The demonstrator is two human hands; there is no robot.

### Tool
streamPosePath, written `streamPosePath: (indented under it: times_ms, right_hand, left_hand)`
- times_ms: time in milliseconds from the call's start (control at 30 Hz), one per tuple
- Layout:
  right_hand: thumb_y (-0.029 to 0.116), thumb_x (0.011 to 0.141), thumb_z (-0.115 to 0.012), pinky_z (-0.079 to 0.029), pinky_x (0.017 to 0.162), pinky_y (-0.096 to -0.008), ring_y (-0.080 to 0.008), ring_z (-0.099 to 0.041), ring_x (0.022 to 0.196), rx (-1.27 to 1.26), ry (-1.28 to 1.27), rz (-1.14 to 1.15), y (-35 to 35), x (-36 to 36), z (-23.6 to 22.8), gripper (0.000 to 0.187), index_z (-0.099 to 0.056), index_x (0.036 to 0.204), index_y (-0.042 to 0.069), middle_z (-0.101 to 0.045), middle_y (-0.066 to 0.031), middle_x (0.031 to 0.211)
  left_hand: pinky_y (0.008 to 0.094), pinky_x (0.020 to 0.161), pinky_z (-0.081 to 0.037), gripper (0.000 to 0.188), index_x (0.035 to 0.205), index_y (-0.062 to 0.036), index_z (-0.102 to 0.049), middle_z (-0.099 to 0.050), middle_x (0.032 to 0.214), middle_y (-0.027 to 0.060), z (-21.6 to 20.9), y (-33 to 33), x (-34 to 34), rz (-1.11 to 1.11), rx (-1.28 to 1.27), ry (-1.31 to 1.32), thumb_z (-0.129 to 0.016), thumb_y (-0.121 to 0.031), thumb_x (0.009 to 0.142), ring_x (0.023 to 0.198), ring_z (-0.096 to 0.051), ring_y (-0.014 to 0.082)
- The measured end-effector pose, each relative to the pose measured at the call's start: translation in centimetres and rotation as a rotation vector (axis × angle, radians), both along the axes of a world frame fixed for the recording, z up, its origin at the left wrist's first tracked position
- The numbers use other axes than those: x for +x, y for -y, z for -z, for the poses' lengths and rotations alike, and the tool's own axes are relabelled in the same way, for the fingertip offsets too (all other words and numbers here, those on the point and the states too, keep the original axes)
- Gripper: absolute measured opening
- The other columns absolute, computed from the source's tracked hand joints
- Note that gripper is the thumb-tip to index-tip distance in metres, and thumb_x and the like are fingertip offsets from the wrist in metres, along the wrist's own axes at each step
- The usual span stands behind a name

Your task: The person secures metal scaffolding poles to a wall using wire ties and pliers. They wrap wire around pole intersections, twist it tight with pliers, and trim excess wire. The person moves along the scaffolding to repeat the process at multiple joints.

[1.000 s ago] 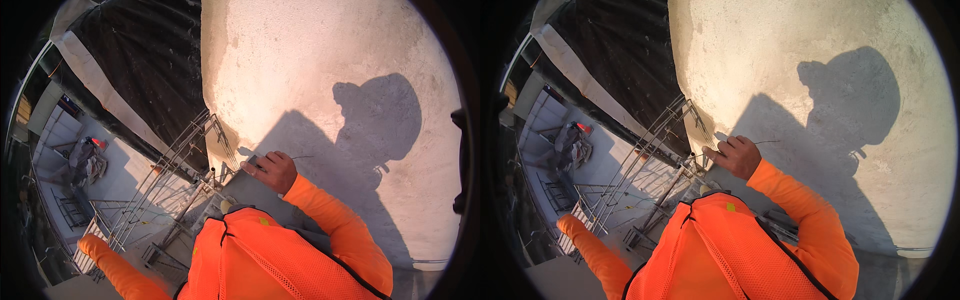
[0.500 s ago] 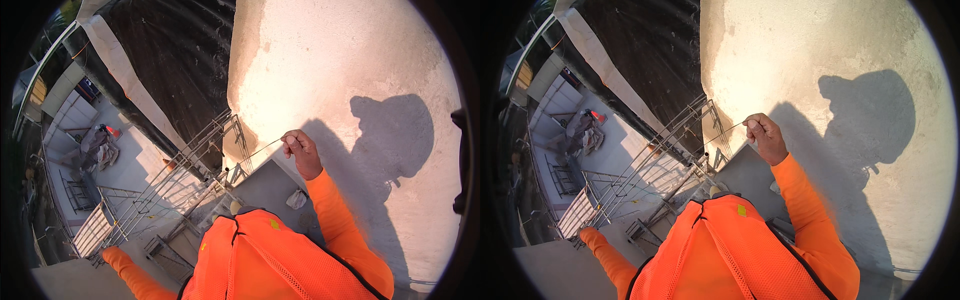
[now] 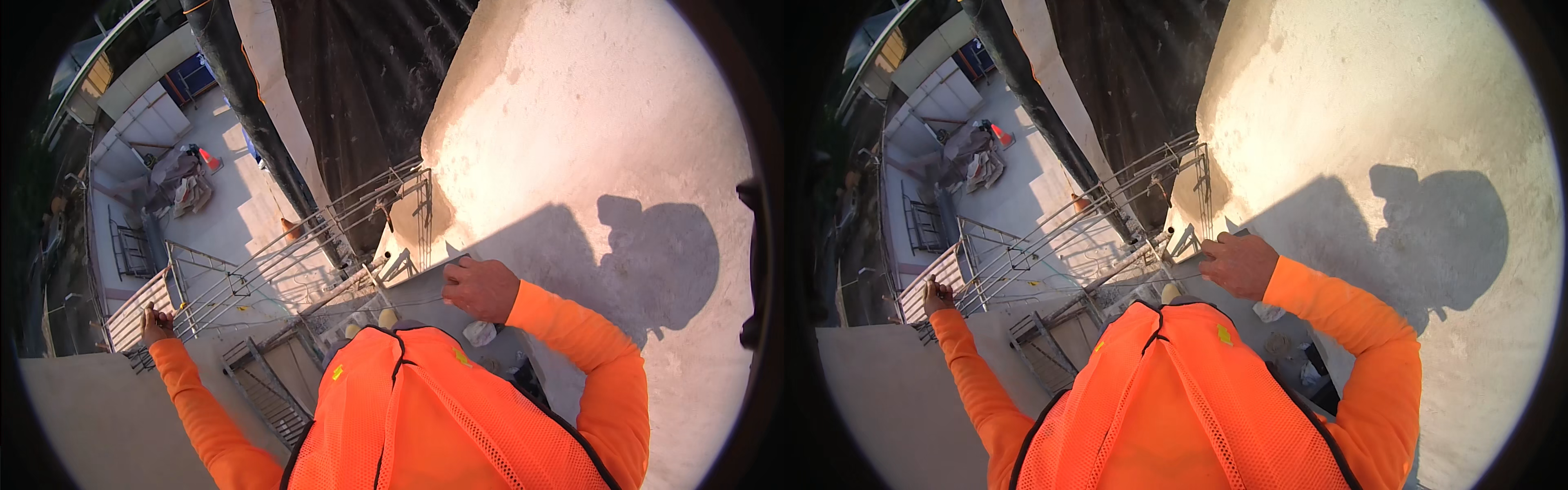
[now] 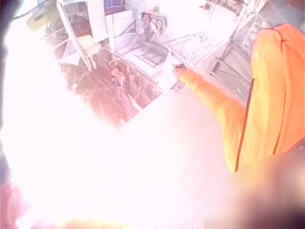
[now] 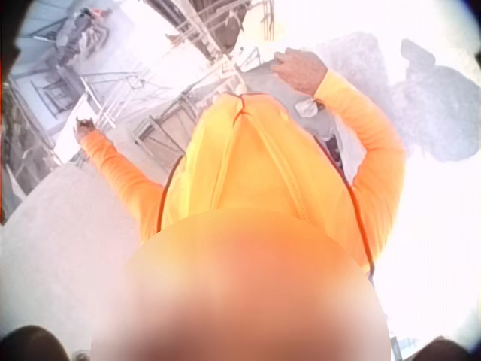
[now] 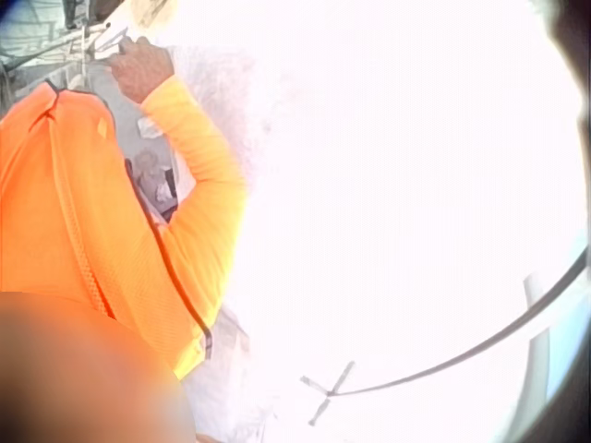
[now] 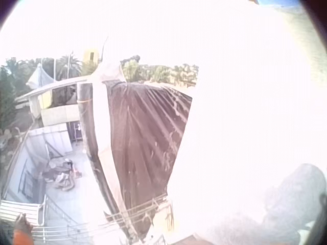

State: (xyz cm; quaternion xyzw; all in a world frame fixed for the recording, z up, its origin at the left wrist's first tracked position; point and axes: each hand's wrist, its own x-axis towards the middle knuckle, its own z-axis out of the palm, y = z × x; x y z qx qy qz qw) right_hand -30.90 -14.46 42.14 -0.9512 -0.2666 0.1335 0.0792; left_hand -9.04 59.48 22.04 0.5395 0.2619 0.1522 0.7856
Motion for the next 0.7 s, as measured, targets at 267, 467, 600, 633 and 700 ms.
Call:
streamPosePath:
  times_ms: [267, 467, 600, 633, 700]
  right_hand:
    - [0.036, 0.113, -0.054, -0.059, 0.082, -0.0375, -0.0192, -0.068, 0.097, 2.219, 0.088, 0.815, 1.6, 4.4, 1.3, 0.025, -0.064, 0.108, 0.013, -0.073, -0.0056, 0.105]
    - [0.04, 0.111, -0.053, -0.057, 0.064, -0.0444, -0.0287, -0.072, 0.082, 0.961, 0.243, 0.569, -0.1, 2.7, 0.3, 0.029, -0.063, 0.107, 0.012, -0.062, -0.0047, 0.083]
    - [0.033, 0.107, -0.06, -0.057, 0.069, -0.0454, -0.0335, -0.071, 0.09, 0.069, 0.005, 0.204, -4.4, -0.1, 2.0, 0.027, -0.067, 0.106, 0.007, -0.065, -0.0118, 0.098]
    - [0.031, 0.106, -0.061, -0.057, 0.07, -0.0461, -0.0334, -0.071, 0.092, 0.072, -0.083, 0.153, -5.0, -0.3, 2.7, 0.026, -0.068, 0.106, 0.007, -0.065, -0.0124, 0.101]
    - [0.03, 0.107, -0.062, -0.057, 0.073, -0.0466, -0.0322, -0.07, 0.097, 0.28, -0.114, 0.13, -5.0, -0.1, 3.9, 0.025, -0.069, 0.105, 0.006, -0.066, -0.013, 0.108]
  left_hand:
    - [0.0342, 0.064, -0.065, 0.018, 0.115, -0.0059, -0.07, -0.068, 0.088, 0.0019, 4.7, 17.4, -10.2, 0.665, -0.173, -0.232, -0.068, -0.021, 0.106, 0.07, -0.065, 0.012]
    - [0.034, 0.068, -0.065, 0.019, 0.115, -0.0053, -0.07, -0.069, 0.09, 0.003, 2.1, 22.6, -6.9, 0.463, -0.121, -0.165, -0.068, -0.021, 0.106, 0.072, -0.066, 0.0137]
    - [0.0289, 0.066, -0.062, 0.022, 0.111, -0.0054, -0.071, -0.067, 0.087, 0.0016, -4.2, 20.7, 0.7, 0.48, 0.111, 0.056, -0.071, -0.026, 0.104, 0.071, -0.064, 0.011]
    - [0.0284, 0.065, -0.062, 0.023, 0.11, -0.0052, -0.071, -0.066, 0.087, 0.0014, -5.0, 20.3, 1.9, 0.508, 0.177, 0.065, -0.072, -0.027, 0.104, 0.071, -0.063, 0.0105]
    - [0.028, 0.064, -0.061, 0.024, 0.108, -0.0046, -0.071, -0.066, 0.086, 0.0013, -5.6, 19.7, 2.9, 0.543, 0.245, 0.045, -0.072, -0.028, 0.104, 0.07, -0.063, 0.01]
